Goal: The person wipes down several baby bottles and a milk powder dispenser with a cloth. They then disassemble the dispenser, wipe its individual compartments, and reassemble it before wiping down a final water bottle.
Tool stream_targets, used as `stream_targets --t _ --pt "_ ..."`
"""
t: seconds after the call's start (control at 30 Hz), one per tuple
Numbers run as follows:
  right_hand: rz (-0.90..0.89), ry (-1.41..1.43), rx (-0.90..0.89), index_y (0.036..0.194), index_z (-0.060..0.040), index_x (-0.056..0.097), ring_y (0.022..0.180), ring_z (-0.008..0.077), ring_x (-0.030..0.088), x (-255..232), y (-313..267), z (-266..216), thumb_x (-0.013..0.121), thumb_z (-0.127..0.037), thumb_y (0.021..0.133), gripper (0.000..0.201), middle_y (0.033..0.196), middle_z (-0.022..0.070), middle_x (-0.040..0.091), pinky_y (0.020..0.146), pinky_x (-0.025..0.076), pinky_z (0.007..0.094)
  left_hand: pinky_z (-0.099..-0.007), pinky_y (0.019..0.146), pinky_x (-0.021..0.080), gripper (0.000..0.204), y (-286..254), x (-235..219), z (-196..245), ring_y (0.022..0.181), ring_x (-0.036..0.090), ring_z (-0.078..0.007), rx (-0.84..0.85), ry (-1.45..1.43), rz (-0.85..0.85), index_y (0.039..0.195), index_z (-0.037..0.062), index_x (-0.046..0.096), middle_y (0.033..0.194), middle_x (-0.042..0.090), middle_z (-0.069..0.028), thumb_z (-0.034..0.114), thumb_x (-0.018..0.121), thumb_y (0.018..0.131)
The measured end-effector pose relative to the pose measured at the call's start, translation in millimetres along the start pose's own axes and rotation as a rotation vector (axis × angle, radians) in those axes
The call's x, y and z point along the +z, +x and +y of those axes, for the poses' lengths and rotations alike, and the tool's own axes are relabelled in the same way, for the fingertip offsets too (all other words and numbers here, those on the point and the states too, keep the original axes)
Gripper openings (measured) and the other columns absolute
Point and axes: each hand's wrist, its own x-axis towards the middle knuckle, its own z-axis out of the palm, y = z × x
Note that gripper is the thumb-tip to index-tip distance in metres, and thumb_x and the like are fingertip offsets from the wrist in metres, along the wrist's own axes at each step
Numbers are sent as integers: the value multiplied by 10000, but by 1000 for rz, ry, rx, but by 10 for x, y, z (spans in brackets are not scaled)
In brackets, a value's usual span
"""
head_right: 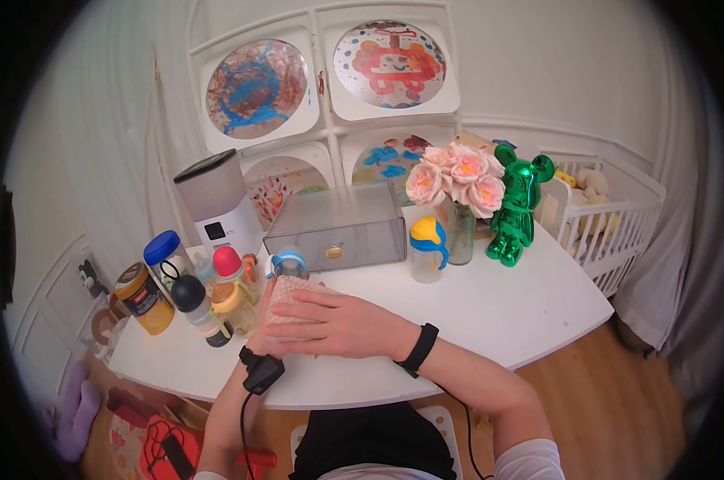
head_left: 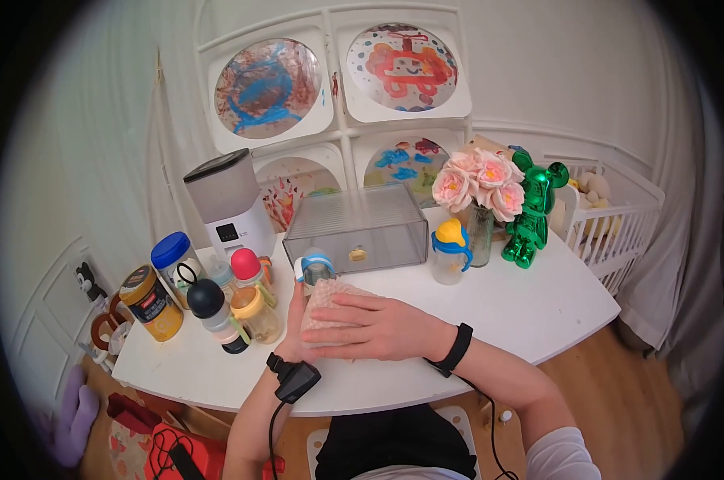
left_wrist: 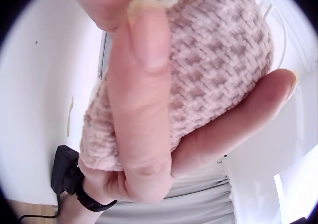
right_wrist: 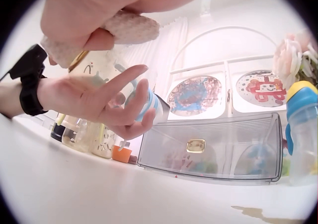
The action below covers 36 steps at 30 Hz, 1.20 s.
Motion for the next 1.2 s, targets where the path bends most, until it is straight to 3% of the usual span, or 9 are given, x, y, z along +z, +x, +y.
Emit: stream_targets --t 0.1,0.2,0.27,0.4,0.47,0.67,0.73,0.87,1.2 --pt "-14 -30 -33 1358 -303 661 1498 191 461 -1 -7 19 633 -215 945 423 1586 -91 532 1306 320 415 -455 1001 592 866 27 -13 -40 1155 687 -308 -9 -109 -52 1407 100 563 1296 664 -139 828 315 1009" --pt "-19 -53 -68 1375 -294 657 1511 191 443 14 -37 66 648 -219 937 445 1612 -93 507 1287 355 417 -455 985 596 856 -91 178 -31 1130 693 -304 284 434 70 1405 103 565 1277 672 -138 827 351 1002" --pt "-17 -62 -89 1398 -292 647 1523 203 428 28 -90 91 664 -218 928 476 1635 -89 486 1263 398 421 -451 1007 587 821 -89 139 49 1152 688 -304 0 -71 -58 1402 112 568 1280 675 -140 809 407 999" --pt "8 72 -62 1309 -284 696 1499 215 467 -56 -161 220 688 -188 898 422 1605 -85 525 1244 424 414 -489 1114 524 766 -94 45 59 1282 631 -320 13 -120 -317 1447 82 535 1386 624 -140 721 426 1039" --pt "25 103 -46 1286 -288 707 1485 220 488 -135 -189 309 698 -171 885 418 1596 -79 537 1231 440 410 -502 1113 521 699 -153 217 49 1295 619 -306 132 -52 40 1440 121 546 1375 624 -121 689 472 1038" --pt "-296 264 369 1377 -281 690 1443 277 535 -65 -464 483 694 -80 863 552 1574 -19 561 1114 526 421 -467 1070 539 520 -41 59 48 1216 615 -285 318 -194 99 1407 163 527 1313 607 -99 539 595 1055" --pt "-767 344 735 1558 -266 524 1519 337 442 66 -556 468 618 -54 901 697 1647 78 473 1163 467 479 -457 1061 539 508 -25 63 71 1173 620 -276 303 -167 41 1410 154 512 1311 597 -100 513 601 1062" --pt "-840 385 733 1717 -209 94 1610 453 193 435 -719 373 551 -121 982 870 1750 214 187 1242 255 667 -398 1064 511 600 -9 291 -1 1137 607 -213 654 299 301 1501 110 375 1334 545 -113 416 648 1063" --pt "-820 525 425 1717 -137 84 1638 438 56 500 -460 41 508 -411 1055 832 1764 236 85 1294 76 625 -373 1148 412 889 221 363 137 1351 490 -238 869 907 365 1496 35 289 1432 452 -165 293 884 888"
